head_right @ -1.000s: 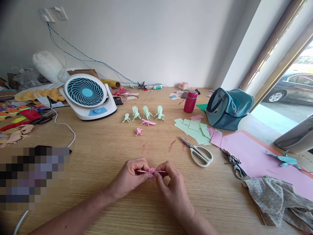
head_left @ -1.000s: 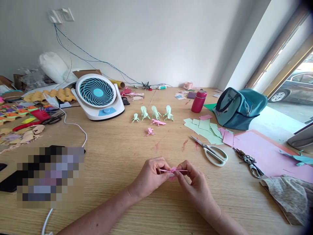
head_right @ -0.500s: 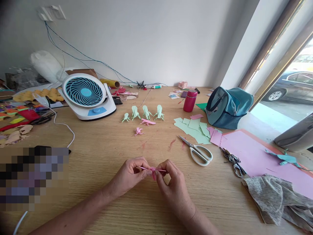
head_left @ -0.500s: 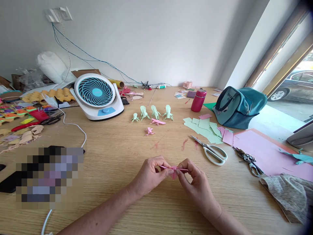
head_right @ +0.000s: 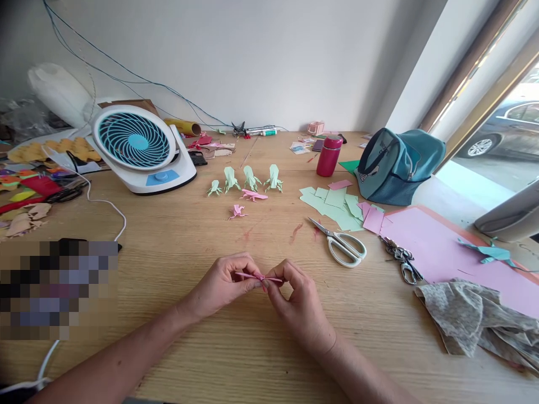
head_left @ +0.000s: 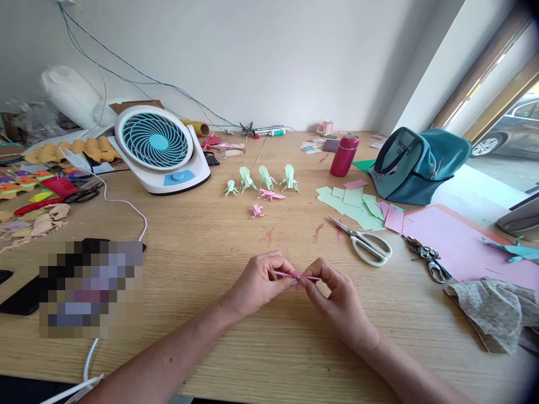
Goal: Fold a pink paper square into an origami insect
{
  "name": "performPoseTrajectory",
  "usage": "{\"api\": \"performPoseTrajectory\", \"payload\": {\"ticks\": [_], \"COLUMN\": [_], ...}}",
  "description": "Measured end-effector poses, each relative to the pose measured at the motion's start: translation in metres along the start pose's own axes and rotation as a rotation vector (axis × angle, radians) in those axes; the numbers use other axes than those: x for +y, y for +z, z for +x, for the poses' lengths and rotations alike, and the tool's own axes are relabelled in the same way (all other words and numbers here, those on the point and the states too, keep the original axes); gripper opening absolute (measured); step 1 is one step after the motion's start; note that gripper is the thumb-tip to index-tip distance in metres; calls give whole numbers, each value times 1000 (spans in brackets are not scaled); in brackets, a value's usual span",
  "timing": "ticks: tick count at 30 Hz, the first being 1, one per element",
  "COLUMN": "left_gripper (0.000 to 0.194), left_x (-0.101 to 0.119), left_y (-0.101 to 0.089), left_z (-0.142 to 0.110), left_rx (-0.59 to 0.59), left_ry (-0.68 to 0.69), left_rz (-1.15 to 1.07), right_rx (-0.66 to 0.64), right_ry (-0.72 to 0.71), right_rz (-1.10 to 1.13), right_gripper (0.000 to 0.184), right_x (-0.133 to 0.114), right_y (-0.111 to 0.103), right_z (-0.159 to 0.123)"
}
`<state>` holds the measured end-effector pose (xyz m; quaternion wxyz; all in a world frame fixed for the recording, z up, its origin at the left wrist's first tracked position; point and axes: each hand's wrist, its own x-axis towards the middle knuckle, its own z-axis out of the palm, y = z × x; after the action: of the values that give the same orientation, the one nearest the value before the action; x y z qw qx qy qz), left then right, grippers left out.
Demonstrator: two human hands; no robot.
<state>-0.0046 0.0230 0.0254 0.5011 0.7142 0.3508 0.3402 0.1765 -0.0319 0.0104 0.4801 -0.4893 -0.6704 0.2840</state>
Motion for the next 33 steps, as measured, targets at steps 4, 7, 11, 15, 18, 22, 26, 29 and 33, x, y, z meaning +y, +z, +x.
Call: {"api": "performPoseTrajectory", "payload": {"ticks": [4,7,11,15,18,22,26,29,33], "left_gripper": [17,21,23,28,31,31,33,33,32], "left_x": [4,7,7,6,7,5,2,2,2], "left_y": [-1,1,3,4,3,3,4,4,4], "left_z": [1,1,0,-1,-2,-1,1,3,2], "left_rx": [-18,-35,-16,-5,-25,-119,-70,8,59], "left_ry": [-28,-100,-101,-119,-169,-209,-194,-204,-226], "left_rz": [-71,-151,-175,-144,-158,-215,-219,-255,-291], "right_rx": [-23,-24,-22,-76,-80,-37,-28,-46,-124], "right_ry": [34,55,83,144,149,158,213,259,279], "right_rz": [30,53,85,246,315,281,348,432,405], "right_gripper": [13,14,15,17,21,24,27,27,32], "right_x": [-1,0,0,-2,-1,4,2,-2,-2], "right_y": [-1,-1,-1,-1,-1,-1,1,2,4], "right_z": [-1,-1,0,1,1,0,3,5,5]}}
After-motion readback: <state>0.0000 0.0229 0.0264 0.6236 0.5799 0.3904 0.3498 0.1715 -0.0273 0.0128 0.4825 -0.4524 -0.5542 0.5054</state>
